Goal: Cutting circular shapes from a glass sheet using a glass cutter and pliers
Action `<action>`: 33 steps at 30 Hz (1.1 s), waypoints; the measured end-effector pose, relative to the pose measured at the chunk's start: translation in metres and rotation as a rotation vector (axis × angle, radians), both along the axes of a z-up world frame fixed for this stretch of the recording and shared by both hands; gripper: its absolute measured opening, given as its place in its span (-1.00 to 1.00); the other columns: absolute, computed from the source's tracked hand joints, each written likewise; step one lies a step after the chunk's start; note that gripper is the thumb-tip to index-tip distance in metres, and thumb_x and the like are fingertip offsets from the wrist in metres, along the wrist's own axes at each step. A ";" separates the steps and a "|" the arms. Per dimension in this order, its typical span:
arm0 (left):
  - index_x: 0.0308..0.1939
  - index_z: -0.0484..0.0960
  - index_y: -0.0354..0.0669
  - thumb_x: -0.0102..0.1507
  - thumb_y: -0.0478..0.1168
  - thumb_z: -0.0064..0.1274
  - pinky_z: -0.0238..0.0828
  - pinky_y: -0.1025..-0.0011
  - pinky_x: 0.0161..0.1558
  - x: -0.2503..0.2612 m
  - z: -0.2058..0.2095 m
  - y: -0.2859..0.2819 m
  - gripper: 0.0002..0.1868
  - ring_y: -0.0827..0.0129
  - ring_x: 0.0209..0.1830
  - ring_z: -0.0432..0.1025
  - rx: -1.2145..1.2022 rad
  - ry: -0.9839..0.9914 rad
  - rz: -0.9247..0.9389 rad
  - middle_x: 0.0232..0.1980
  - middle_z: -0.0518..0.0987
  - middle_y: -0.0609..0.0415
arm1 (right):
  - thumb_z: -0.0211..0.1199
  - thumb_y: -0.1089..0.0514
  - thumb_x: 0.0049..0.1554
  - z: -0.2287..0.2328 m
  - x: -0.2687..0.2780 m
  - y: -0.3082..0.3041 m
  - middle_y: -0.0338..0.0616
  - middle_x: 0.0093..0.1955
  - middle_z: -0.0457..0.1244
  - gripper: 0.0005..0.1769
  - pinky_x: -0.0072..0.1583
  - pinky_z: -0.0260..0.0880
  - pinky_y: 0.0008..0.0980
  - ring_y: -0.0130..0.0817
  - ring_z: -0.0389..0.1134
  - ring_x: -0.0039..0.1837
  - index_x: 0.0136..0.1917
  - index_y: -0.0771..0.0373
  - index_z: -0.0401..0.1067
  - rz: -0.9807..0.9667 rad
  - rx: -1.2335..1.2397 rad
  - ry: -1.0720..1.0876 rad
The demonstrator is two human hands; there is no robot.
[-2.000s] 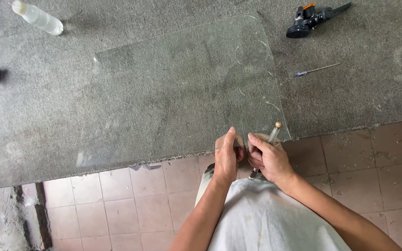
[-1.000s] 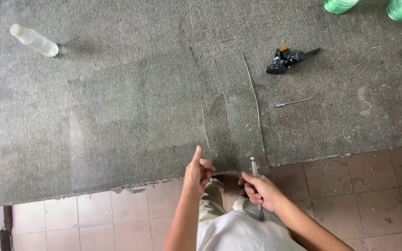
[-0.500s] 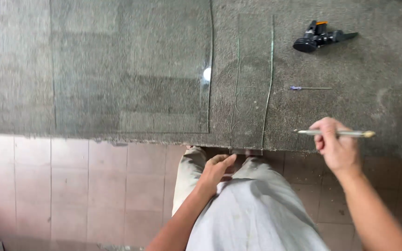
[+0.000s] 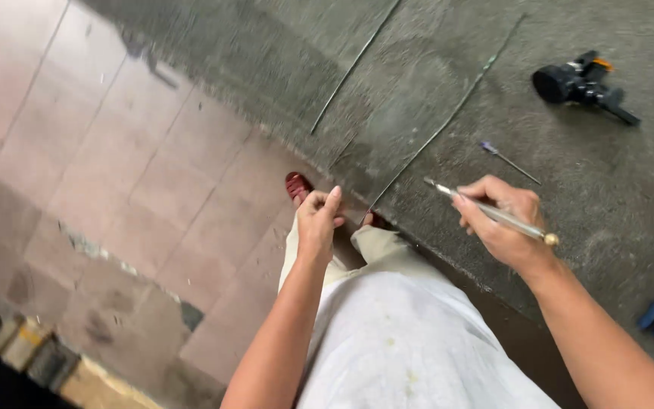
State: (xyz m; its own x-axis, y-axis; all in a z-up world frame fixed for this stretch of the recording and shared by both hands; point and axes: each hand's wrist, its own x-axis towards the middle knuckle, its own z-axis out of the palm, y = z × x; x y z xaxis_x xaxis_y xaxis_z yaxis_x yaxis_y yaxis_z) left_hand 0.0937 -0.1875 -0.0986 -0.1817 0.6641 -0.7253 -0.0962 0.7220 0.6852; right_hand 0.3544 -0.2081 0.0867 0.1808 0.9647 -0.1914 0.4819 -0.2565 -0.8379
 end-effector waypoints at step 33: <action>-0.21 0.58 -0.24 0.29 -0.20 0.23 0.66 0.45 -0.39 0.042 0.017 -0.008 -0.81 0.34 -0.45 0.63 0.032 -0.264 0.271 -0.38 0.68 -0.07 | 0.33 0.27 0.18 -0.051 -0.023 0.063 0.00 -0.33 0.35 -0.75 -0.29 0.30 -0.26 -0.01 0.35 -0.34 -0.31 0.26 0.39 0.604 0.234 -0.179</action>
State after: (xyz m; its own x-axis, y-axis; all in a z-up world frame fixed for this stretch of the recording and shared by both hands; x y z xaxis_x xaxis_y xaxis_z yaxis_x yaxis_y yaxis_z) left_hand 0.1352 -0.1955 -0.0815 -0.1631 0.6409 -0.7501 -0.4571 0.6247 0.6331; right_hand 0.3310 -0.1455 0.0356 -0.3940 0.9189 0.0176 0.6204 0.2801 -0.7325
